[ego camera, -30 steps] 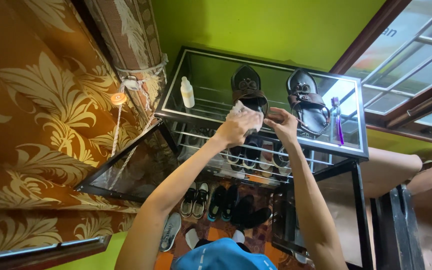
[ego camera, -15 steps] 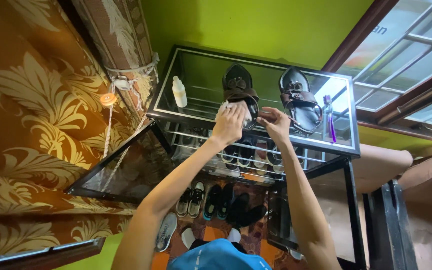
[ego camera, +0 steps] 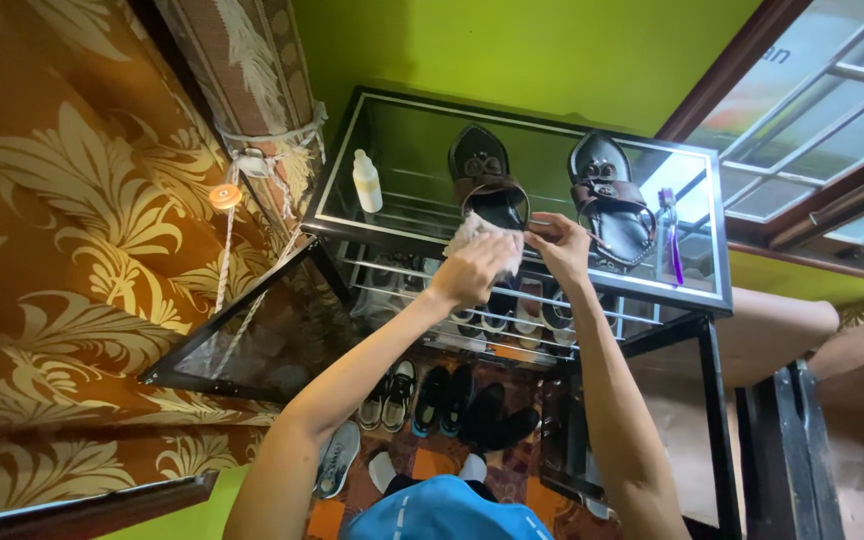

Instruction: Cleaning and organizing shoes and sandals on a shoe rack.

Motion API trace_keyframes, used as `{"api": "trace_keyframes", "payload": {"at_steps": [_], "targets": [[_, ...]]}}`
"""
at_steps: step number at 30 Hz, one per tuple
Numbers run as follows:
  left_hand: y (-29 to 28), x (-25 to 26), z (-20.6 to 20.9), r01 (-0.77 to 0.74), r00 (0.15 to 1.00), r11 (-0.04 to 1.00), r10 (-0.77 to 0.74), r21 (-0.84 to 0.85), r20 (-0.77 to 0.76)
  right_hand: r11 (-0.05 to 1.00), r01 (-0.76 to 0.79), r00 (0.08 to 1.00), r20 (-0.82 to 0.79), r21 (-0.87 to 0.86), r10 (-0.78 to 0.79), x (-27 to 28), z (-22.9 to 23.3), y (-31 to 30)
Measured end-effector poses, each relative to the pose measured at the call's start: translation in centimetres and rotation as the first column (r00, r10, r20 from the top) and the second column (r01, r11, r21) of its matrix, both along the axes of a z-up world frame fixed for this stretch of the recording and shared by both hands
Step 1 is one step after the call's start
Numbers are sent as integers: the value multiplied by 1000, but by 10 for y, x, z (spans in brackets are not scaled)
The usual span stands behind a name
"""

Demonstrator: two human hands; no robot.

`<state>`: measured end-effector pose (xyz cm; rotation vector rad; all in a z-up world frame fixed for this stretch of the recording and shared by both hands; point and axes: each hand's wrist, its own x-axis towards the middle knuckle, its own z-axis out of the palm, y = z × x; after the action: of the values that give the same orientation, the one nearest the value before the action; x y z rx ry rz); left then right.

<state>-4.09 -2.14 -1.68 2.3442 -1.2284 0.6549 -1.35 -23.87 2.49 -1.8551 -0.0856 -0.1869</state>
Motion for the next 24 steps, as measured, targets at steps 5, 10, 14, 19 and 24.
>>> {"api": "trace_keyframes", "payload": {"at_steps": [5,10,14,19,24], "targets": [[-18,20,21,-269,962,961,271,62,-18,1000,-2,1000,-9,21,2,-6,8,3],[-17,37,68,-373,906,928,366,8,-213,999,-11,1000,-16,48,12,-5,5,3],[-8,45,64,-204,935,975,220,87,-280,988,-41,998,-45,147,48,-1,-1,0],[7,46,24,-67,997,989,73,134,-39,989,7,993,-117,145,10,-13,21,9],[22,23,34,105,985,991,-91,88,-146,997,20,996,-84,74,-14,-3,9,4]]}}
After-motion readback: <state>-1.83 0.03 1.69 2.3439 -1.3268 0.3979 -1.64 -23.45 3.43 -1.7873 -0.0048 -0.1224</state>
